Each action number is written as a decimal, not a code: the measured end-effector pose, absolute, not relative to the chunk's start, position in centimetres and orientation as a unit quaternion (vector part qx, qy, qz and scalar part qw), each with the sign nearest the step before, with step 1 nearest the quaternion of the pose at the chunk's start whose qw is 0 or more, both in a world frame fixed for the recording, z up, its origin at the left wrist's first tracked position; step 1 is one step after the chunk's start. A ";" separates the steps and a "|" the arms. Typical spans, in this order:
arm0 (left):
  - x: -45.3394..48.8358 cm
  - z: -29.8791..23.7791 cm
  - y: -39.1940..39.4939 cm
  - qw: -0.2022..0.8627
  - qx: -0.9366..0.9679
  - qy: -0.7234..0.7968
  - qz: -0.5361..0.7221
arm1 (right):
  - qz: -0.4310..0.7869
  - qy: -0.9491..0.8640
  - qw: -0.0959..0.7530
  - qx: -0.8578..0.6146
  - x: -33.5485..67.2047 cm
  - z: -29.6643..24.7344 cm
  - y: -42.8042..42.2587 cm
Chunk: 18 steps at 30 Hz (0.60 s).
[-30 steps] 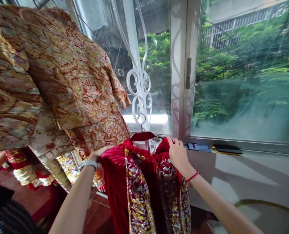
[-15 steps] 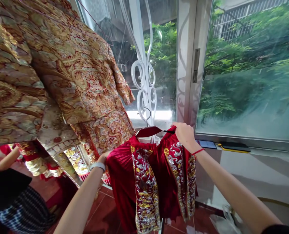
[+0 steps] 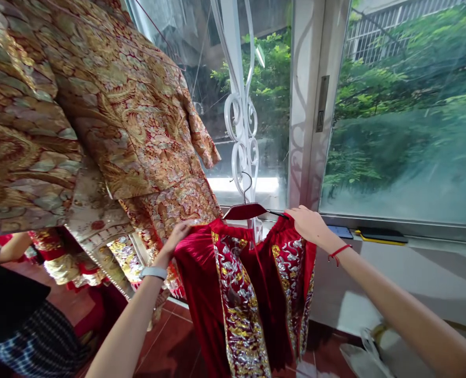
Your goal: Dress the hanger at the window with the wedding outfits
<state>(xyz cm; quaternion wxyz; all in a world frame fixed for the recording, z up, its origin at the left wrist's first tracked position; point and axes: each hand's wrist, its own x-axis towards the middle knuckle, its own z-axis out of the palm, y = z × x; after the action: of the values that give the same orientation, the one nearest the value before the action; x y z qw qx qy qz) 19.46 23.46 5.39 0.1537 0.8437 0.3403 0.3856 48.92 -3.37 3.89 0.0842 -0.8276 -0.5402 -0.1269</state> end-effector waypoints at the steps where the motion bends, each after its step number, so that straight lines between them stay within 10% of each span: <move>1: 18.9 6.7 23.9 0.159 0.841 0.343 0.386 | -0.127 -0.538 0.088 -0.829 48.9 3.7 -3.4; 6: 14.9 11.3 19.8 0.021 0.815 0.346 0.464 | -0.144 -0.478 0.117 -0.859 47.9 3.4 -3.4; 10: 12.1 5.0 13.1 -0.123 0.747 0.390 0.525 | -0.157 -0.441 0.147 -0.871 47.0 3.0 -3.3; 18: 14.0 -0.4 12.8 -0.067 0.860 0.333 0.381 | -0.215 -0.445 0.146 -0.857 47.5 2.9 -3.8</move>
<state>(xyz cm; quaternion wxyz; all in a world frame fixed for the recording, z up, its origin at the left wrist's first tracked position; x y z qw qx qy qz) 13.97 12.84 -0.43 -0.0665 0.8600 0.3331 0.3809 47.47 -3.84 2.89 0.1460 -0.8569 -0.4453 -0.2147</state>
